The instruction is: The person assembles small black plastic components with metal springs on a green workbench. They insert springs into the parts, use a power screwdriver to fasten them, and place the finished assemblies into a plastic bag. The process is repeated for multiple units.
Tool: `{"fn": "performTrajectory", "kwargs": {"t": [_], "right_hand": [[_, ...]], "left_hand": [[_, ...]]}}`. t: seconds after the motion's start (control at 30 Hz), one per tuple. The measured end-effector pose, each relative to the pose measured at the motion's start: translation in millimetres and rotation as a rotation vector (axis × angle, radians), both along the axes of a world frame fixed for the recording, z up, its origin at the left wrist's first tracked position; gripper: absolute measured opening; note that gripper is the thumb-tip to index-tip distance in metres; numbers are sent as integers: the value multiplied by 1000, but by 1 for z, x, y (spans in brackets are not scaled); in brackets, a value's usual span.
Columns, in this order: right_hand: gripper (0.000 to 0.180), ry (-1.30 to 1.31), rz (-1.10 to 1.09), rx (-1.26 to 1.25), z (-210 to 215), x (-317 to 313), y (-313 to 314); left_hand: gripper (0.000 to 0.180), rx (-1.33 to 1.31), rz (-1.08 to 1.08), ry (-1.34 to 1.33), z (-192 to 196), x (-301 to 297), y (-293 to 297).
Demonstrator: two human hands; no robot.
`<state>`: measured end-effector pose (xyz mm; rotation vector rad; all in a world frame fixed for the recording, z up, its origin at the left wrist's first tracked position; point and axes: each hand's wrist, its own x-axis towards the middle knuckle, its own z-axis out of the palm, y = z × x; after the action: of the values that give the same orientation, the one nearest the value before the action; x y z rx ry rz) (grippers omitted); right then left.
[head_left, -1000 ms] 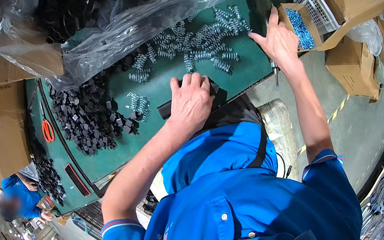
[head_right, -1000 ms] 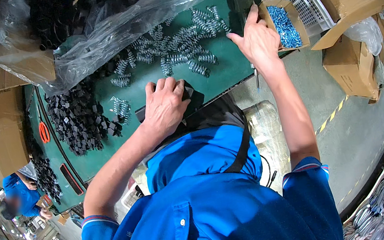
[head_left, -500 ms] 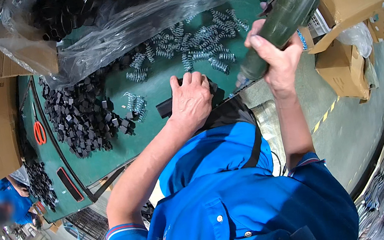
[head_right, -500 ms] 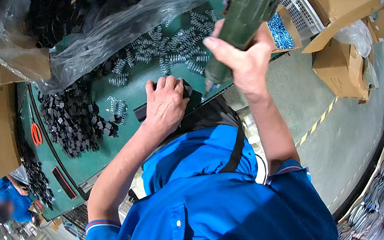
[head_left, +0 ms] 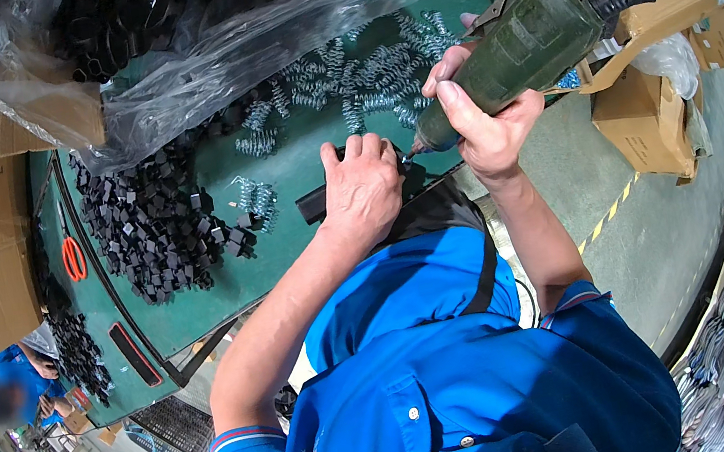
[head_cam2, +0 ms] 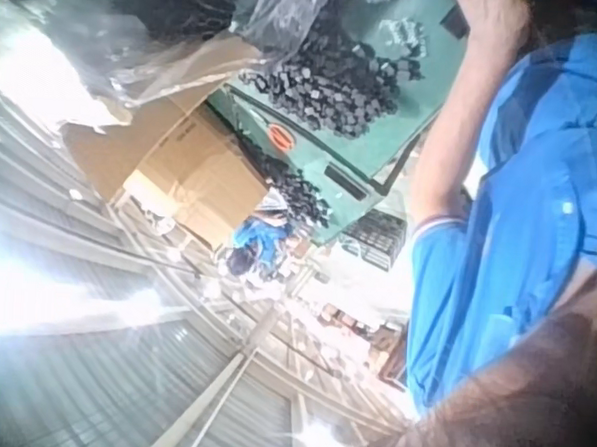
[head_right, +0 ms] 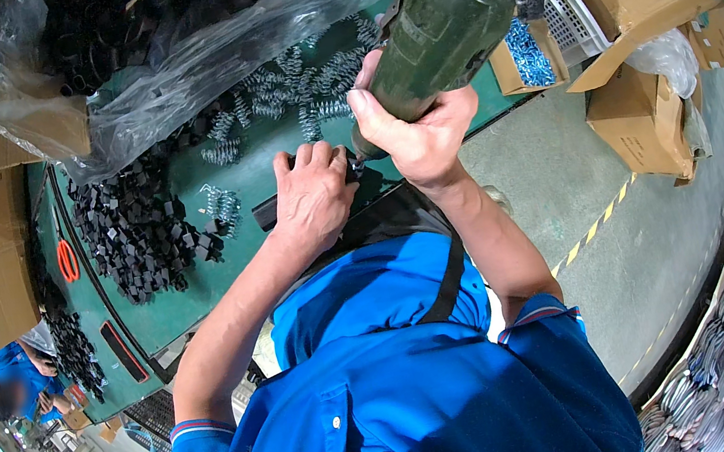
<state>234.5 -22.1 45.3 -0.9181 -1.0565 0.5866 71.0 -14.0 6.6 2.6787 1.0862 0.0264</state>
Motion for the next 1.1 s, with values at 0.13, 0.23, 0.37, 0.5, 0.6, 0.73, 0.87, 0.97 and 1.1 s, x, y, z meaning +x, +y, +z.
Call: {"fn": "performTrajectory", "kwargs": {"t": [0.13, 0.23, 0.37, 0.5, 0.6, 0.73, 0.87, 0.97, 1.1], "right_hand": [[47, -39, -1, -22, 2, -2, 0], [57, -91, 6, -18, 3, -5, -2], [68, -112, 126, -66, -5, -19, -10], [59, -766, 169, 11, -11, -9, -13], [49, -575, 204, 26, -41, -16, -15], [44, -283, 322, -17, -42, -17, -11], [54, 1, 441, -151, 3, -5, -3], [58, 164, 171, -176, 61, 8, -11], [62, -365, -233, -763, 15, 94, 12]], "left_hand": [[45, 1, 4, 1, -1, 0, 0], [41, 35, 1, -29, -5, 0, 0], [30, 78, -17, -76, -13, 0, 0], [26, 88, -12, -88, -12, -1, -1], [25, 81, -33, -66, -14, -3, -1], [28, 134, -58, -175, -17, -6, -2], [34, 108, -3, -61, -16, -6, -1], [47, -1, 0, -116, -7, -8, 2], [48, 166, -18, -228, 10, -21, -7]]}}
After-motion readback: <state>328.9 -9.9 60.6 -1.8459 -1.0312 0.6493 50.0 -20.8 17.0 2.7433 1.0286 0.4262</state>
